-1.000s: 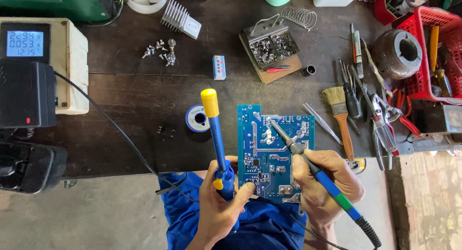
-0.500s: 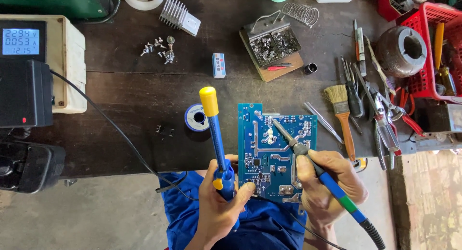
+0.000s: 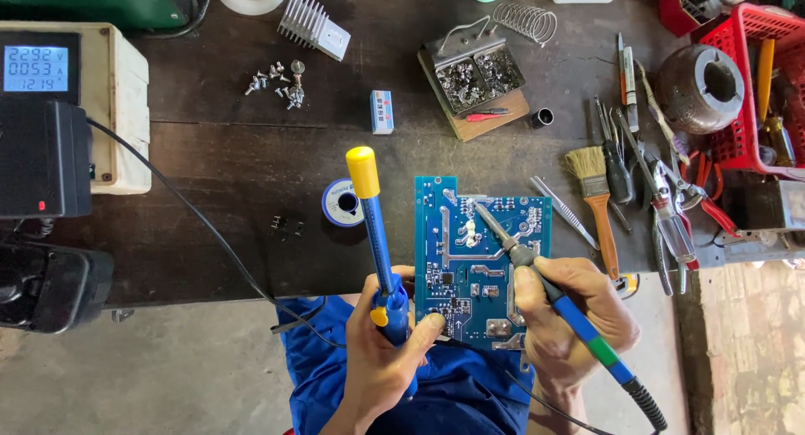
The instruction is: Desoldering electronic components from a circuit board using a soldering iron and a manual desoldering pump.
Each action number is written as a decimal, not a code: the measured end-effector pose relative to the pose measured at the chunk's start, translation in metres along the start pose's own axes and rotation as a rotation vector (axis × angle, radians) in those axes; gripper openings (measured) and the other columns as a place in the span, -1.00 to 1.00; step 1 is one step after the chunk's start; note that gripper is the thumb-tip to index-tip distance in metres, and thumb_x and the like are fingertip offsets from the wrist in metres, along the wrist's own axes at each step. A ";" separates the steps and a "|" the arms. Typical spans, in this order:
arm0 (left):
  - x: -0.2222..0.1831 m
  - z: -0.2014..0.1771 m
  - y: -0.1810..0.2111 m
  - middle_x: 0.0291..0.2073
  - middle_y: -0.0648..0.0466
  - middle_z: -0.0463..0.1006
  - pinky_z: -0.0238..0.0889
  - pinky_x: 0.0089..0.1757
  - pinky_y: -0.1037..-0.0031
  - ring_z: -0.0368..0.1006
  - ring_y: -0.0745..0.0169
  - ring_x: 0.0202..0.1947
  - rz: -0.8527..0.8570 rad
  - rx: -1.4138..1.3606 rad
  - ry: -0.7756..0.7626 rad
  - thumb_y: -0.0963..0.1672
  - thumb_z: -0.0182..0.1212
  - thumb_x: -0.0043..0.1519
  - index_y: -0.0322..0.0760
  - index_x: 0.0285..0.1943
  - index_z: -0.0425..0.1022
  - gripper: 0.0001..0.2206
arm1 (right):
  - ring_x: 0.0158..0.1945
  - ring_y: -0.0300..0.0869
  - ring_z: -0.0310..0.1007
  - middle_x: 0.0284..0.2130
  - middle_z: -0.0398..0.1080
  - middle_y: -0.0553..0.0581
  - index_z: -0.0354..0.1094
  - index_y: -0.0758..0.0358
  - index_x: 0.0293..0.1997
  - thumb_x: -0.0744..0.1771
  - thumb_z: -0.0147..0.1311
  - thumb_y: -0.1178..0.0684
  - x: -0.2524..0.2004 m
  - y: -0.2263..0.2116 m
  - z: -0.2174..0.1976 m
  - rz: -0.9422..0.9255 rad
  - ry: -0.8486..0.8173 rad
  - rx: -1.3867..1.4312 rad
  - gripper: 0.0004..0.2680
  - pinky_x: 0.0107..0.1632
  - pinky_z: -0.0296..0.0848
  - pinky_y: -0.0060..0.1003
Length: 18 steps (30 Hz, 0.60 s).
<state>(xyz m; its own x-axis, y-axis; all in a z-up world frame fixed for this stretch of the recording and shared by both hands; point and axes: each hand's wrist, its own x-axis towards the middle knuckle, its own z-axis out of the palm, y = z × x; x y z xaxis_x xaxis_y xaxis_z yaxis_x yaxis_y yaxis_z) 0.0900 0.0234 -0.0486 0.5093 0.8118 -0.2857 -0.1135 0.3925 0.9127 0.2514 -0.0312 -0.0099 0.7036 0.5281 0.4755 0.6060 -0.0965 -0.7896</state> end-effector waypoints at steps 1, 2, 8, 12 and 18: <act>0.000 0.000 -0.001 -0.55 0.08 0.55 0.56 -0.52 0.55 0.44 0.40 -0.67 0.000 0.000 0.000 -0.18 0.40 0.17 -0.18 0.17 0.36 -0.59 | -0.52 -0.20 0.39 -0.45 0.45 0.25 0.41 0.45 -0.27 0.26 0.26 0.33 0.000 -0.002 0.001 0.000 0.000 0.000 -0.91 -0.46 0.31 -0.44; 0.001 0.000 -0.002 -0.56 0.08 0.53 0.58 -0.52 0.54 0.44 0.39 -0.68 -0.016 0.007 0.006 -0.17 0.41 0.16 -0.18 0.18 0.37 -0.58 | -0.54 -0.22 0.36 -0.45 0.45 0.24 0.41 0.43 -0.28 0.26 0.26 0.33 0.001 -0.003 0.001 0.012 -0.005 0.022 -0.91 -0.48 0.27 -0.45; 0.002 0.000 0.000 -0.46 0.04 0.63 0.61 -0.50 0.52 0.49 0.40 -0.64 -0.009 -0.001 -0.007 -0.16 0.40 0.16 -0.18 0.18 0.35 -0.58 | -0.53 -0.22 0.39 -0.45 0.45 0.23 0.42 0.42 -0.27 0.26 0.26 0.32 0.000 0.002 0.000 0.010 -0.011 0.047 -0.91 -0.48 0.30 -0.47; 0.001 0.001 0.002 -0.50 0.04 0.62 0.58 -0.54 0.53 0.46 0.40 -0.67 -0.008 -0.003 -0.004 -0.17 0.40 0.16 -0.20 0.17 0.36 -0.59 | -0.49 -0.16 0.43 -0.43 0.46 0.29 0.41 0.44 -0.25 0.27 0.26 0.32 0.000 0.001 0.000 -0.012 0.011 0.009 -0.90 -0.44 0.34 -0.43; 0.002 0.001 -0.001 -0.57 0.08 0.56 0.58 -0.50 0.53 0.45 0.40 -0.68 0.032 0.000 -0.012 -0.17 0.39 0.17 -0.21 0.17 0.37 -0.60 | -0.54 -0.22 0.38 -0.44 0.46 0.24 0.41 0.42 -0.28 0.26 0.26 0.32 0.003 -0.004 0.000 0.004 -0.025 0.022 -0.91 -0.49 0.29 -0.45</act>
<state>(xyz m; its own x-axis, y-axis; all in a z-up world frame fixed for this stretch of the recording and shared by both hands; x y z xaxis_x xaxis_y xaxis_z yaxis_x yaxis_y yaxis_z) 0.0914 0.0241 -0.0496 0.5157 0.8186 -0.2529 -0.1296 0.3664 0.9214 0.2504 -0.0291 -0.0055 0.6964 0.5483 0.4630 0.5947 -0.0798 -0.7999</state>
